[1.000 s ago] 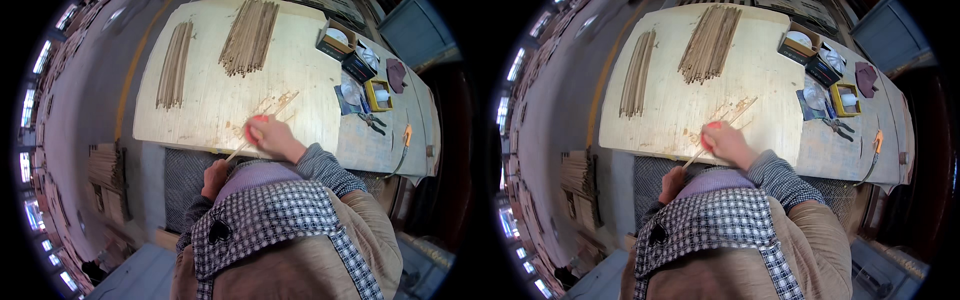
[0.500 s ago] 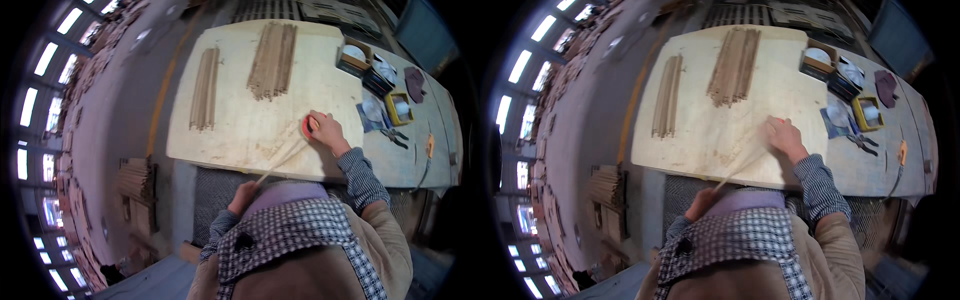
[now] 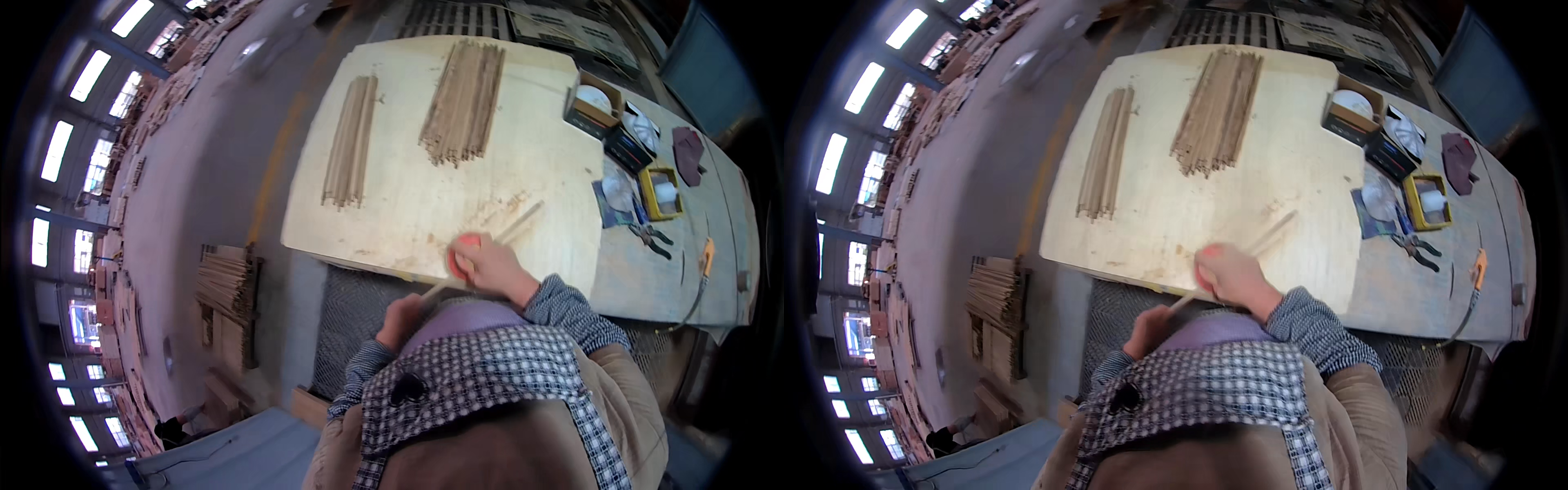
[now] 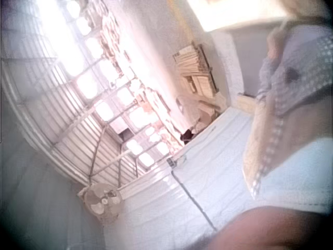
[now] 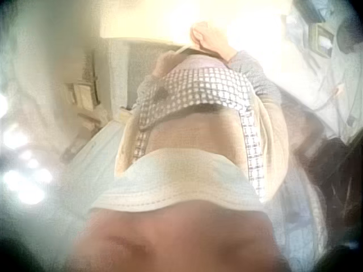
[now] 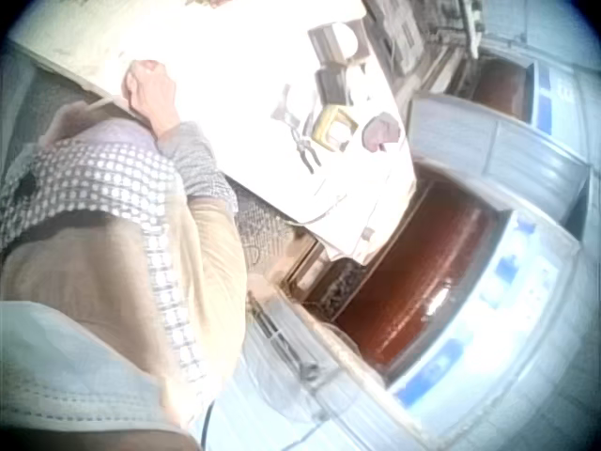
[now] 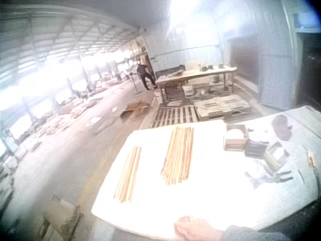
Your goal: The person sands multiple wooden rods individually using a handheld orbital sander and then wipes one rod with a cloth.
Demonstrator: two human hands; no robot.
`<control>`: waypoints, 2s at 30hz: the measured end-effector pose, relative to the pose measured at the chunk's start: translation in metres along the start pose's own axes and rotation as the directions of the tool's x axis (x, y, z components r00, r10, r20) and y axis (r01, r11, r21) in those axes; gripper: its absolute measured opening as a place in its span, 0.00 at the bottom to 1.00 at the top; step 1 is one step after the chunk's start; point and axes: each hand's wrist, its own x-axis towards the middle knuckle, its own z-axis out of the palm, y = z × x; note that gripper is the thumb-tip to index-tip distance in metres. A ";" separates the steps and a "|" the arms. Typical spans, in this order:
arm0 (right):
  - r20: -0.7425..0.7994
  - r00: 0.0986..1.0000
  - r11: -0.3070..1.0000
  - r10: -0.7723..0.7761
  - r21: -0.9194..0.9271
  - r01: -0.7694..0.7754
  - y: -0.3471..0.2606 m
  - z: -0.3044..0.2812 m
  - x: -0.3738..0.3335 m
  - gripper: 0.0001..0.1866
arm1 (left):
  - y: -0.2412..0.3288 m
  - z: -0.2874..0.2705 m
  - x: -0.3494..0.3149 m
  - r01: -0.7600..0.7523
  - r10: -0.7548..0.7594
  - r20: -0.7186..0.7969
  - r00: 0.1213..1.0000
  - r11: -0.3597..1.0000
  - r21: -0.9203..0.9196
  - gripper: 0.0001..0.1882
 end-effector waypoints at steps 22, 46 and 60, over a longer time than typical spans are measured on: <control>0.107 0.955 0.952 0.278 -0.167 -0.258 0.033 -0.005 0.001 0.24 | -0.002 -0.012 0.000 0.358 -0.362 0.096 0.927 0.781 -0.511 0.13; 0.082 0.980 0.980 0.181 -0.097 -0.173 0.050 -0.005 -0.006 0.22 | 0.009 -0.024 0.017 0.380 -0.295 0.250 0.922 0.575 -0.725 0.17; -0.459 0.799 0.773 0.389 -0.309 -0.554 0.143 -0.106 -0.011 0.33 | 0.019 -0.023 -0.022 0.433 -0.539 0.041 0.841 0.626 -0.648 0.13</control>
